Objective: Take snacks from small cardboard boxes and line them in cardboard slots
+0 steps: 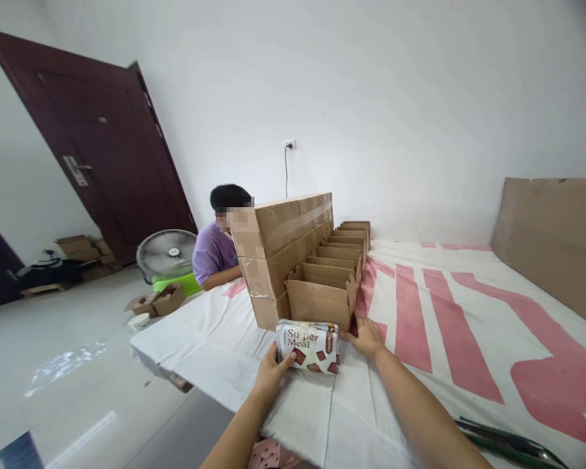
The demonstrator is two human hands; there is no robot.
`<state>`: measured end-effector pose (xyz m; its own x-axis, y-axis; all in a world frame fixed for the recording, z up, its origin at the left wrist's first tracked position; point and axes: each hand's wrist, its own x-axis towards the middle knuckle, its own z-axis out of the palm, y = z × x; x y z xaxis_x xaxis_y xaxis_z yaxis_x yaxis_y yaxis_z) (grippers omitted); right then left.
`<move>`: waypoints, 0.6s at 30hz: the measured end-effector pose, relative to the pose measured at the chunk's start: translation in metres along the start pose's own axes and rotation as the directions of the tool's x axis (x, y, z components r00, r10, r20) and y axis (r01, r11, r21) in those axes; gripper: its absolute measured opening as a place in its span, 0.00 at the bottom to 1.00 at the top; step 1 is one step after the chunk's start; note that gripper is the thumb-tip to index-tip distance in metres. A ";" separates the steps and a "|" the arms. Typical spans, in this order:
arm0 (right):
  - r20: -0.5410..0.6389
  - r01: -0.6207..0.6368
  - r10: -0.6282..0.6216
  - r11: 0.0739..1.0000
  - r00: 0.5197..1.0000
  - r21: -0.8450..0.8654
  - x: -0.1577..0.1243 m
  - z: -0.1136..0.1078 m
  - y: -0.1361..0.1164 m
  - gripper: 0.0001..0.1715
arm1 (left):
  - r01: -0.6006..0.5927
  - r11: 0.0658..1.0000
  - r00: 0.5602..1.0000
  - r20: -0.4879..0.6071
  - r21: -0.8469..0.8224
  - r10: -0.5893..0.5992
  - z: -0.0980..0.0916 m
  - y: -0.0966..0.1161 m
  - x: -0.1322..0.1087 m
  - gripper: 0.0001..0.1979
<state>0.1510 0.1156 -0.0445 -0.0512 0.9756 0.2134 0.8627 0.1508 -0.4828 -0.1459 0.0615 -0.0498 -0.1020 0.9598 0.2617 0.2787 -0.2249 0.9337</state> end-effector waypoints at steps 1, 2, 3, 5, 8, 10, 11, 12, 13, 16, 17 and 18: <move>-0.001 -0.002 0.002 1.000 1.000 0.004 0.000 0.000 0.000 0.49 | 0.002 1.000 1.000 -0.001 0.001 -0.002 0.000 -0.001 0.000 0.26; -0.006 -0.002 0.002 1.000 1.000 0.013 0.000 -0.001 0.000 0.49 | 0.004 1.000 1.000 -0.002 0.000 -0.004 0.000 -0.002 0.001 0.26; -0.012 0.000 0.000 1.000 1.000 0.026 0.000 -0.001 0.000 0.48 | 0.005 1.000 1.000 -0.003 -0.002 -0.005 0.000 -0.002 0.001 0.26; -0.024 0.005 -0.004 0.999 1.000 0.052 0.000 -0.002 0.000 0.47 | 0.007 1.000 1.000 -0.002 -0.012 -0.007 0.000 -0.003 0.001 0.26; -0.035 0.006 -0.003 0.998 0.999 0.069 0.000 -0.002 0.000 0.47 | 0.017 0.999 1.000 0.007 -0.034 -0.017 0.001 -0.001 -0.001 0.27; -0.032 -0.002 0.004 0.998 0.999 0.064 0.000 -0.001 0.000 0.48 | 0.030 0.998 0.999 0.015 -0.056 -0.029 0.001 0.002 -0.002 0.28; -0.026 -0.007 0.008 0.998 1.000 0.057 0.000 0.000 0.001 0.49 | 0.039 0.997 0.999 0.020 -0.069 -0.037 0.001 0.004 -0.001 0.28; -0.020 -0.013 0.014 0.999 1.000 0.048 0.000 0.001 0.001 0.51 | 0.049 0.995 0.999 0.027 -0.082 -0.047 0.001 0.005 -0.001 0.28; -0.014 -0.018 0.018 0.999 1.000 0.039 0.000 0.002 0.001 0.53 | 0.060 0.994 0.998 0.037 -0.096 -0.057 0.002 0.007 0.001 0.28; -0.013 -0.021 0.021 0.999 1.000 0.027 0.000 0.004 0.002 0.55 | 0.082 0.987 0.996 0.058 -0.136 -0.075 0.004 0.010 0.008 0.27; -0.016 -0.018 0.019 0.999 1.000 0.029 0.000 0.005 0.003 0.55 | 0.083 0.985 0.996 0.056 -0.149 -0.075 0.006 0.010 0.012 0.28; -0.019 -0.016 0.017 0.999 1.000 0.031 0.000 0.006 0.003 0.54 | 0.081 0.983 0.996 0.049 -0.162 -0.074 0.008 0.010 0.015 0.28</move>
<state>0.1507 0.1167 -0.0507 -0.0271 0.9747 0.2218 0.8474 0.1401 -0.5121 -0.1368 0.0752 -0.0380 -0.0753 0.9809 0.1791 0.1114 -0.1702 0.9791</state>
